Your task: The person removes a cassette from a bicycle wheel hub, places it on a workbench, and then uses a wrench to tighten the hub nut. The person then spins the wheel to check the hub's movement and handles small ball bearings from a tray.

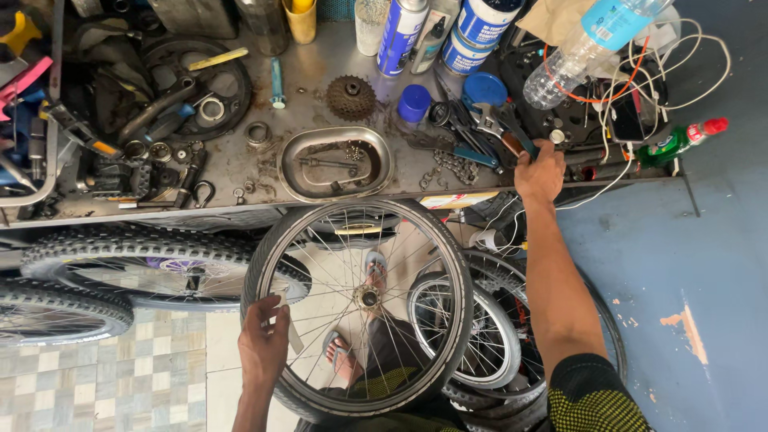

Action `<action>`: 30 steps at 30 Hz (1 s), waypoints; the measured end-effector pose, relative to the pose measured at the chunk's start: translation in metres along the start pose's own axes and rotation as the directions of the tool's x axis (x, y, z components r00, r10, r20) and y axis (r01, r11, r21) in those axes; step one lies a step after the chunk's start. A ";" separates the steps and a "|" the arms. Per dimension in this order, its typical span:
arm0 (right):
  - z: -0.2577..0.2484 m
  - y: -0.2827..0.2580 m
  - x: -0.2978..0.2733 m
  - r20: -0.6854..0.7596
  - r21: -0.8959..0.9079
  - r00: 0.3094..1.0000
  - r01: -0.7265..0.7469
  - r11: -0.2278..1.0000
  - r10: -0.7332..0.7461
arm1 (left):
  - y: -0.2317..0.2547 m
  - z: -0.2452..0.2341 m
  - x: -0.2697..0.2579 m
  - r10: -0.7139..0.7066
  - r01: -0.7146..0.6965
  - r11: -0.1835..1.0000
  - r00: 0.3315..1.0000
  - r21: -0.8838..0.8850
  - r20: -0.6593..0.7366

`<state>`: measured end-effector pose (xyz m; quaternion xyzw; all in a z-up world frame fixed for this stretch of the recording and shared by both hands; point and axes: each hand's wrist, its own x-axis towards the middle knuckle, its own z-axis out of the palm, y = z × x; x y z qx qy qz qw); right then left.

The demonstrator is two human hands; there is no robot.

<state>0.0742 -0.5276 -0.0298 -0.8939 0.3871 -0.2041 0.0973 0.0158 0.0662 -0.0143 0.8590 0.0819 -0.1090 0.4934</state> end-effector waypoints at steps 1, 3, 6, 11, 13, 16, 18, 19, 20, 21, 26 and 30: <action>0.003 0.004 0.000 0.001 -0.016 1.000 0.005 1.000 -0.005 | 0.001 0.000 -0.001 0.004 -0.004 1.000 1.000 0.002 0.006; 0.007 0.013 0.003 -0.005 -0.034 1.000 0.018 0.999 -0.018 | 0.004 0.003 -0.001 0.064 -0.064 0.998 0.998 -0.013 0.012; 0.011 0.017 0.000 -0.002 -0.059 0.999 0.053 0.997 -0.053 | 0.005 0.006 -0.009 0.170 -0.170 0.985 0.985 -0.040 0.009; -0.024 -0.012 -0.012 -0.041 -0.212 0.986 0.147 0.966 -0.159 | 0.007 0.007 -0.017 0.233 -0.233 0.973 0.972 0.003 -0.026; -0.043 -0.033 -0.027 -0.050 -0.137 0.955 0.284 0.949 -0.293 | 0.001 0.002 -0.020 0.320 -0.299 0.942 0.937 0.153 -0.140; -0.057 -0.067 -0.081 0.107 0.214 0.867 0.458 0.863 -0.486 | -0.018 -0.007 -0.017 0.298 -0.228 0.937 0.917 0.266 -0.265; -0.058 -0.086 -0.143 0.521 0.317 0.752 0.268 0.910 -0.404 | -0.036 -0.010 -0.010 0.220 -0.157 0.965 0.921 0.209 -0.322; -0.056 -0.095 -0.172 0.649 0.345 0.590 0.333 0.877 -0.480 | -0.046 -0.011 -0.006 0.174 -0.135 0.982 0.926 0.135 -0.335; -0.056 -0.100 -0.194 0.675 0.398 0.446 0.451 0.799 -0.588 | -0.055 -0.010 -0.004 0.124 -0.110 0.992 0.929 0.060 -0.349; -0.056 -0.101 -0.212 0.709 0.433 0.385 0.423 0.796 -0.591 | -0.063 -0.008 -0.003 -0.017 0.025 0.999 0.966 0.030 -0.257; -0.046 -0.104 -0.279 0.764 0.388 0.296 0.498 0.775 -0.573 | -0.089 0.000 -0.004 -0.221 0.216 0.974 0.971 -0.066 -0.086; -0.042 -0.098 -0.291 0.735 0.379 0.335 0.518 0.767 -0.589 | -0.097 -0.003 -0.025 -0.121 0.125 0.992 0.973 0.006 -0.194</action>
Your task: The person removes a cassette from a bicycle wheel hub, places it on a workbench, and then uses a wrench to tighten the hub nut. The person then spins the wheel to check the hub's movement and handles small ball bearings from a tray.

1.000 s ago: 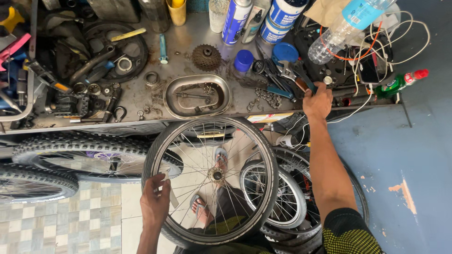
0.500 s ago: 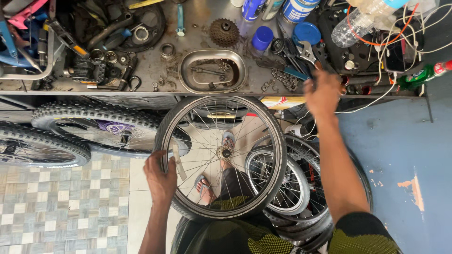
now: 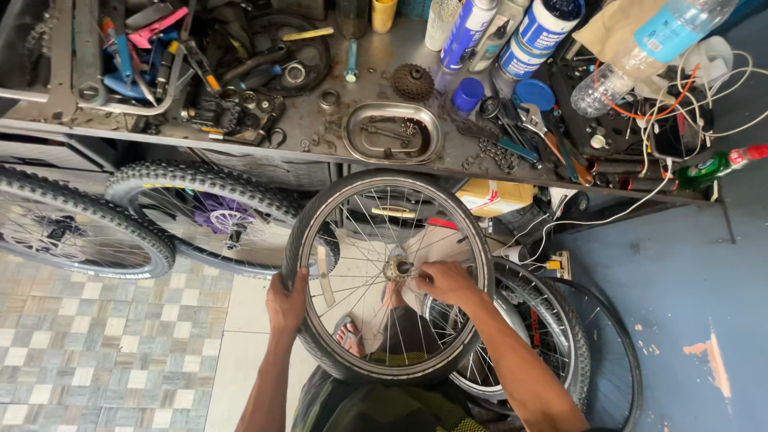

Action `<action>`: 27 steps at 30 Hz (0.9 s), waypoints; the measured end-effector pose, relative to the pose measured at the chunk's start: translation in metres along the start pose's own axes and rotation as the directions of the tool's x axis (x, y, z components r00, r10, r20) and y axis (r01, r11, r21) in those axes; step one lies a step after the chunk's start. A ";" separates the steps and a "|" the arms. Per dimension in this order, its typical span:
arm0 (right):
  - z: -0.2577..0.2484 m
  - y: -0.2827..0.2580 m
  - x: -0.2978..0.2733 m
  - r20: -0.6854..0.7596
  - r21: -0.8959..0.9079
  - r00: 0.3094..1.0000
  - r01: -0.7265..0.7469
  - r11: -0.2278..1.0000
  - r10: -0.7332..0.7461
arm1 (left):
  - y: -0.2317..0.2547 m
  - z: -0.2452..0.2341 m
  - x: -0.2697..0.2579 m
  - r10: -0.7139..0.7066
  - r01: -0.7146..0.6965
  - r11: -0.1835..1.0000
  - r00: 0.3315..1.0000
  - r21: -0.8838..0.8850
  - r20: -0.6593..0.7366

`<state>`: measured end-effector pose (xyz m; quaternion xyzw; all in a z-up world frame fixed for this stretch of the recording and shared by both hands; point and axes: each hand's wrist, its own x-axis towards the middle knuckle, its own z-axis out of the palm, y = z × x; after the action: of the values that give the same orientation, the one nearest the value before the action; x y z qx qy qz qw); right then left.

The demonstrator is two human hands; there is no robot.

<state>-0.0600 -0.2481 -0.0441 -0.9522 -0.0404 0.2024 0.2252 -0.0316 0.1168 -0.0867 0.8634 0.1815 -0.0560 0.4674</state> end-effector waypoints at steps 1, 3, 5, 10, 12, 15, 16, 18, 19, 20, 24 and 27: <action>0.006 -0.002 -0.004 0.000 -0.005 1.000 0.012 1.000 -0.012 | -0.002 -0.003 -0.009 -0.019 0.019 1.000 1.000 -0.003 -0.005; 0.008 -0.008 -0.001 -0.013 -0.017 0.999 0.044 0.999 -0.044 | 0.001 -0.015 -0.017 -0.008 0.007 0.999 0.999 -0.031 -0.052; 0.010 -0.018 -0.002 -0.021 0.044 0.996 0.083 0.996 -0.082 | -0.001 -0.034 -0.037 0.023 -0.030 0.997 0.993 -0.064 -0.118; 0.013 -0.053 0.017 -0.035 0.052 0.973 0.229 0.972 -0.227 | -0.007 -0.092 -0.076 -0.206 0.147 0.877 0.975 -0.457 -0.082; 0.012 -0.071 0.028 -0.103 0.045 0.924 0.375 0.926 -0.369 | 0.003 -0.122 -0.083 -0.156 0.066 0.855 0.979 -0.515 -0.134; 0.011 -0.105 0.046 -0.065 0.180 0.927 0.374 0.910 -0.369 | 0.045 -0.186 -0.093 -0.044 -0.060 0.871 0.979 -0.488 -0.199; 0.011 -0.116 0.052 -0.088 0.252 0.927 0.375 0.892 -0.365 | 0.066 -0.207 -0.098 0.056 -0.151 0.806 0.982 -0.572 -0.181; 0.012 -0.136 0.067 -0.134 0.392 0.927 0.375 0.840 -0.351 | 0.112 -0.240 -0.109 0.272 -0.327 0.702 0.944 -0.633 -0.187; 0.012 -0.145 0.074 -0.167 0.444 0.909 0.415 0.794 -0.382 | 0.134 -0.247 -0.114 0.382 -0.417 0.670 0.903 -0.614 -0.197; 0.010 -0.151 0.080 -0.204 0.492 0.891 0.451 0.745 -0.405 | 0.156 -0.250 -0.115 0.425 -0.447 0.632 0.883 -0.633 -0.199; -0.001 -0.164 0.103 -0.245 0.621 0.903 0.426 0.658 -0.353 | 0.216 -0.240 -0.108 0.516 -0.503 0.487 0.825 -0.714 -0.228; -0.006 -0.162 0.111 -0.243 0.683 0.923 0.380 0.623 -0.297 | 0.238 -0.225 -0.094 0.481 -0.463 0.489 0.850 -0.739 -0.214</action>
<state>0.0459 -0.0867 -0.0079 -0.7714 -0.1246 0.1049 0.6151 -0.0482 0.1603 0.2506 0.5953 -0.0607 0.1473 0.7876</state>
